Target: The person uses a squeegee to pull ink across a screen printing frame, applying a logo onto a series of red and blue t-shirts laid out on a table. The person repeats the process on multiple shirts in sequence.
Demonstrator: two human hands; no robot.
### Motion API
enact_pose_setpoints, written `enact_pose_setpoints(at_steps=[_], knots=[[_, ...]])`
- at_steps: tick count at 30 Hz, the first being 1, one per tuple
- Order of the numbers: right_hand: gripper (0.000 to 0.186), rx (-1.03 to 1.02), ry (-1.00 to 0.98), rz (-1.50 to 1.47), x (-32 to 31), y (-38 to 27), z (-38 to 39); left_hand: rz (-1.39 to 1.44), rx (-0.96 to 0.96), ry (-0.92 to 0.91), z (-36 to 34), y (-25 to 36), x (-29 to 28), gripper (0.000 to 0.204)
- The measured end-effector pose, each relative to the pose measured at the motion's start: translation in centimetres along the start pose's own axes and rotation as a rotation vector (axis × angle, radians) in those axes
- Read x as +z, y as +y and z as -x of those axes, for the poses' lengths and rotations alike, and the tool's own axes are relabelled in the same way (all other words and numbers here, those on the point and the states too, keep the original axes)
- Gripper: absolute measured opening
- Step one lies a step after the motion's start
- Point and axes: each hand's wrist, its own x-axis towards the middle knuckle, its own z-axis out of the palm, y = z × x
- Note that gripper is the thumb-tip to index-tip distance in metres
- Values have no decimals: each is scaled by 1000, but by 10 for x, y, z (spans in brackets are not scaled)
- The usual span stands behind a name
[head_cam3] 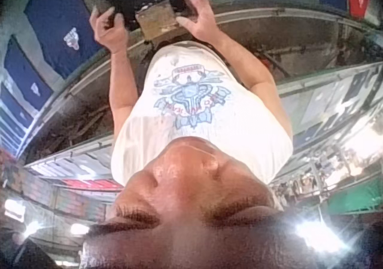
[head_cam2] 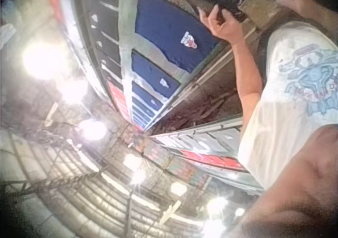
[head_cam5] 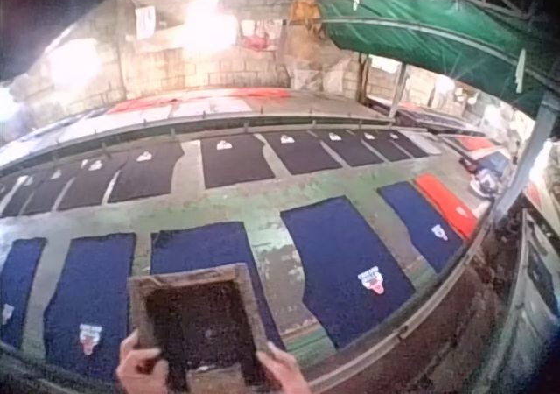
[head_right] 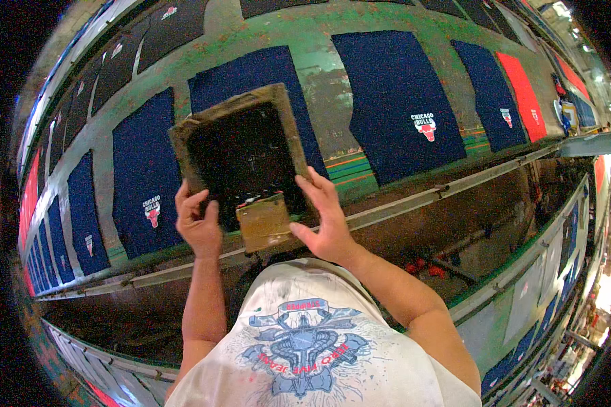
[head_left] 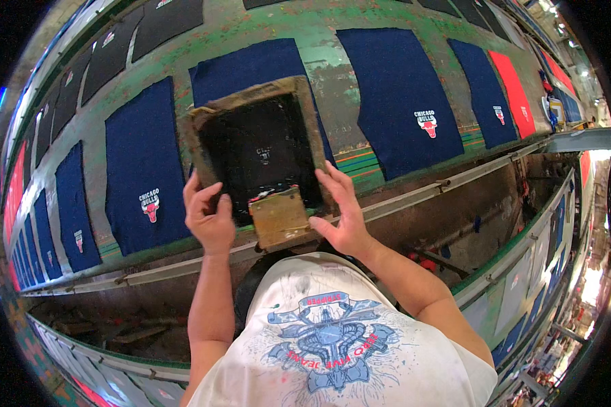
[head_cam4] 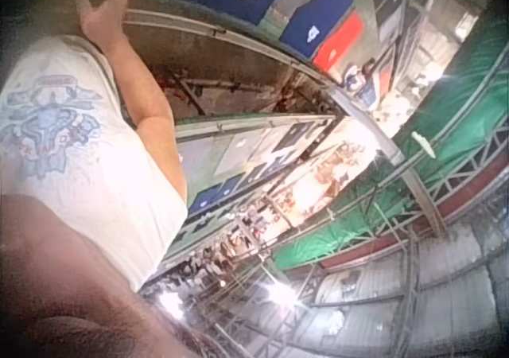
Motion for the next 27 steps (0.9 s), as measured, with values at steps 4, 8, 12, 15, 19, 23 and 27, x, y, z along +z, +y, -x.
enact_pose_setpoints(at_steps=[4,8,12,15,19,23,27], knots=[[88,-149,-225,-106,21,-28,-18,-81,-36,5,-23,5,-81,41],[92,-237,-470,-339,58,-49,-29,-211,-101,33,-27,12,-170,41],[100,-304,-607,-453,90,-62,-30,-166,-277,187,10,24,-227,24],[98,-320,-668,-460,109,-68,-30,-20,-334,266,37,20,-249,27],[97,-319,-712,-439,128,-74,-30,-209,-302,296,57,6,-265,18],[96,-317,-713,-410,135,-81,-30,-185,-301,297,61,-11,-272,6],[93,-305,-685,-362,125,-84,-27,-196,-213,256,56,-25,-263,12]])
